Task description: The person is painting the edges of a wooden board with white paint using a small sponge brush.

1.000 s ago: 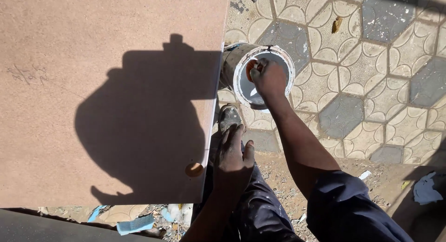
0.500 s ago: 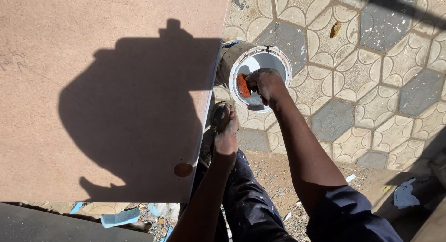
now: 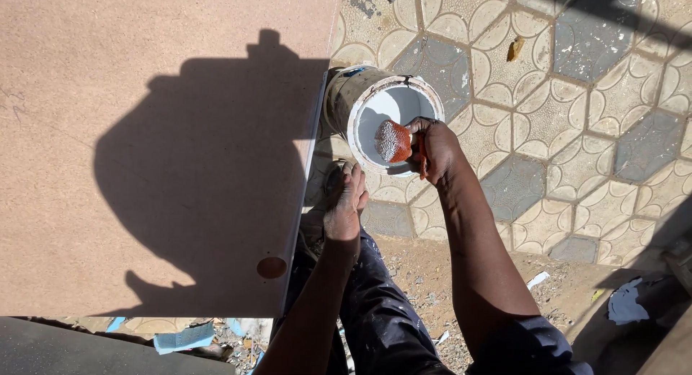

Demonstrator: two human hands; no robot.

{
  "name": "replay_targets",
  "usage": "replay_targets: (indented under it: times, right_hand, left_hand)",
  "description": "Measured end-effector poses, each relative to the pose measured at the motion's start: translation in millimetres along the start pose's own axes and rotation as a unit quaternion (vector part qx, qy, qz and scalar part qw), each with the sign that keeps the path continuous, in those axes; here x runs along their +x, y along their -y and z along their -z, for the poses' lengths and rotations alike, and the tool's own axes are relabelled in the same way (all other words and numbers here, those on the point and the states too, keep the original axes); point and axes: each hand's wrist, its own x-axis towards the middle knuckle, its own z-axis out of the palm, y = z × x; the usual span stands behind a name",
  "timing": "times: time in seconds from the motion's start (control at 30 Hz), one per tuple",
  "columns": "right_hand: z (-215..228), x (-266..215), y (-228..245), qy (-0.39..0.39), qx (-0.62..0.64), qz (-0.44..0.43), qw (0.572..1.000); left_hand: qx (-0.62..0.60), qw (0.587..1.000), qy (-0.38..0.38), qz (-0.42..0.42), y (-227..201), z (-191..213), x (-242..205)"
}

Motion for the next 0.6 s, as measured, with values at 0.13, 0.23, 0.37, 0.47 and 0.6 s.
replay_targets:
  times: [0.13,0.23,0.37,0.47,0.6]
  right_hand:
    - [0,11,-8,0.001,-0.092,0.123,0.988]
    - [5,5,-10,0.033,-0.085,0.156,0.983]
    - [31,-21,-1,0.045,-0.056,0.231,0.97]
    - [43,-38,-3,0.093,-0.097,0.225,0.965]
    - [68,-33,-17,0.083,-0.07,0.214,0.971]
  left_hand:
    - [0.008,0.999,0.029,-0.018,7,4,6]
    - [0.024,0.999,0.022,-0.021,6,4,7]
    - [0.057,0.996,-0.038,-0.055,-4,-3,7]
    - [0.076,0.99,-0.092,-0.069,11,2,23]
    - [0.161,0.972,-0.167,-0.022,-8,-12,32]
